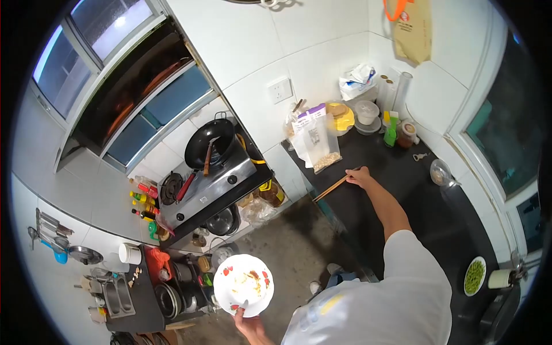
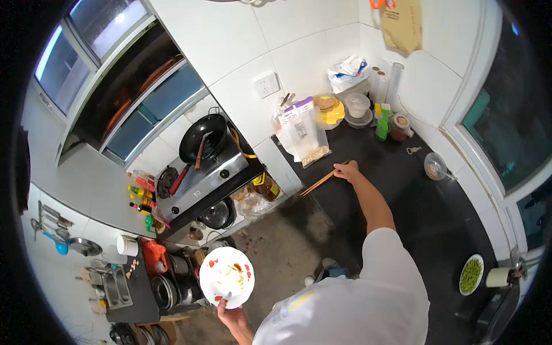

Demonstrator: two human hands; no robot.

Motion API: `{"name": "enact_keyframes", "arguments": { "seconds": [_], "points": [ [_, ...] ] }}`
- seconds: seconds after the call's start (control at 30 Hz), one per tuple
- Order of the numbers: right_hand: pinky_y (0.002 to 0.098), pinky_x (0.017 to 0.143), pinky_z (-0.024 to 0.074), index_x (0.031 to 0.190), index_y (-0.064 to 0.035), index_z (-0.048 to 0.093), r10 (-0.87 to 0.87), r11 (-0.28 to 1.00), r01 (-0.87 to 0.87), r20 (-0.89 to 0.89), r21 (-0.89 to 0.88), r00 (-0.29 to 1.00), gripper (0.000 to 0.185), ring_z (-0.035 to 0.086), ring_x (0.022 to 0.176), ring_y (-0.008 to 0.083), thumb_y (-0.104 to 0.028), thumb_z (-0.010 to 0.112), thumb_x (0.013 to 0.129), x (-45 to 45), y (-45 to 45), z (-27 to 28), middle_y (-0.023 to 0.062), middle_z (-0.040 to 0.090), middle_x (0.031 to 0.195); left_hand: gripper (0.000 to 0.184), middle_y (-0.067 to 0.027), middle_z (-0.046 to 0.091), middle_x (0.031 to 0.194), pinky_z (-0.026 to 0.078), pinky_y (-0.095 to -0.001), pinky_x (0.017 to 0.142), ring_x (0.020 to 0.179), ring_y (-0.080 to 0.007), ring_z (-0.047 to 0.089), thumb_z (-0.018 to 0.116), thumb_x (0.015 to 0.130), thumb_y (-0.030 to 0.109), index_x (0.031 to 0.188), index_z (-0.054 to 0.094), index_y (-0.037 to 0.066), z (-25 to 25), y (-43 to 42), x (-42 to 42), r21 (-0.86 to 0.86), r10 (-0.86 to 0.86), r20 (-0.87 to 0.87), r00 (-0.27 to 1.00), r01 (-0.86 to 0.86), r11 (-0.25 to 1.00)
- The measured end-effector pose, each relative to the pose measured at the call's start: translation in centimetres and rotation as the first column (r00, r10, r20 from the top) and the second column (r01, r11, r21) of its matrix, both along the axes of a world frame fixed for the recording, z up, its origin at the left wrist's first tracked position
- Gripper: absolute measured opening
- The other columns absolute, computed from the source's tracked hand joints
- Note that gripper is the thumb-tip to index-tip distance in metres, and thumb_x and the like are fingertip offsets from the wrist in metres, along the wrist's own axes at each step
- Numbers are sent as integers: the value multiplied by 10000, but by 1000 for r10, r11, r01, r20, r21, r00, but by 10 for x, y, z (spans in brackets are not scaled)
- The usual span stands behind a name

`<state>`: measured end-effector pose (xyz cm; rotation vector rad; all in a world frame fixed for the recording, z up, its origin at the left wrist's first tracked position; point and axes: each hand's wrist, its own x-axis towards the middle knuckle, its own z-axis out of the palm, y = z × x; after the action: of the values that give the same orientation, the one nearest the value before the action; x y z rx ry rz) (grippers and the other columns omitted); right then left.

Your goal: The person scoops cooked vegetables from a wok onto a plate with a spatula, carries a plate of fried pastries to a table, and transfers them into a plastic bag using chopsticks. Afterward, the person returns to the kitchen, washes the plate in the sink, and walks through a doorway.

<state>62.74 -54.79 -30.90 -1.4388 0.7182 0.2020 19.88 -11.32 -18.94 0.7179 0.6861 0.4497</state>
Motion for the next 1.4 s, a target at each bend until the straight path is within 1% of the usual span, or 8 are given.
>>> {"name": "enact_keyframes", "arguments": {
  "seconds": [0.5, 0.6, 0.67, 0.8, 0.87, 1.0, 1.2, 1.4],
  "points": [
    [380, 514, 608, 1094, 42, 393, -219, 932, 263, 188, -250, 957, 457, 675, 673, 319, -2, 705, 763, -1, 46, -17, 246, 559, 1023, 504, -100, 591, 1171, 555, -429, 790, 1032, -271, 609, 619, 756, 143, 1234, 480, 62, 1, 23, -35, -58, 234, -35, 972, -236, 970],
    [364, 590, 589, 1151, 41, 432, -57, 778, 255, 339, -575, 939, 398, 654, 809, 306, -143, 613, 849, -20, 60, -39, 216, 548, 1070, 465, -83, 613, 1114, 572, -358, 656, 944, -239, 637, 620, 770, 148, 1210, 497, 62, -9, 56, -87, -93, 315, -2, 949, -314, 945],
    [355, 738, 519, 1184, 25, 463, 327, 478, 272, 456, -835, 827, 382, 617, 919, 288, -131, 575, 854, -70, 115, -36, 180, 568, 1038, 438, -76, 616, 1095, 559, -353, 659, 941, -222, 633, 621, 770, 121, 1191, 510, 65, -24, 86, -136, -98, 266, 62, 962, -259, 961],
    [344, 788, 443, 1163, -6, 488, 692, 647, -183, 470, -740, 548, 338, 575, 865, 280, -43, 547, 832, -202, 253, -117, 155, 566, 908, 458, -61, 560, 1131, 539, -363, 789, 1026, -201, 580, 599, 820, 117, 1250, 440, 99, -43, 133, -230, -146, 442, 88, 893, -427, 892],
    [269, 343, 413, 1090, -67, 464, 746, 662, -604, 311, -443, 589, 263, 497, 434, 117, -13, 510, 836, -294, 330, -139, 42, 492, 688, 515, -71, 541, 1190, 524, -390, 854, 1076, -219, 570, 607, 845, 164, 1308, 393, 100, -28, 157, -279, -135, 457, 118, 882, -441, 887],
    [266, 388, 467, 1105, -63, 476, 939, 324, -898, 213, -298, 269, 284, 566, 525, 120, 0, 522, 831, -423, 459, -145, 39, 526, 738, 497, -84, 547, 1227, 514, -414, 877, 1103, -238, 571, 607, 863, 208, 1300, 406, 79, -32, 202, -371, -137, 566, 137, 813, -551, 823],
    [260, 456, 496, 1056, -27, 528, 929, -81, -882, 285, -463, -235, 224, 608, 633, 107, -13, 554, 834, -508, 643, -105, 36, 584, 784, 369, -83, 600, 1191, 498, -412, 887, 1080, -242, 591, 597, 872, 251, 1189, 520, 79, -45, 296, -457, -265, 713, 106, 694, -671, 692],
    [277, 571, 488, 959, -3, 583, 837, 82, -736, 447, -672, -315, 140, 613, 672, 129, 6, 568, 821, -546, 847, -97, 62, 602, 777, 347, -84, 611, 1166, 518, -410, 835, 1051, -235, 603, 598, 875, 267, 1166, 534, 90, -49, 439, -498, -245, 731, 98, 675, -696, 675]
  ]
}}
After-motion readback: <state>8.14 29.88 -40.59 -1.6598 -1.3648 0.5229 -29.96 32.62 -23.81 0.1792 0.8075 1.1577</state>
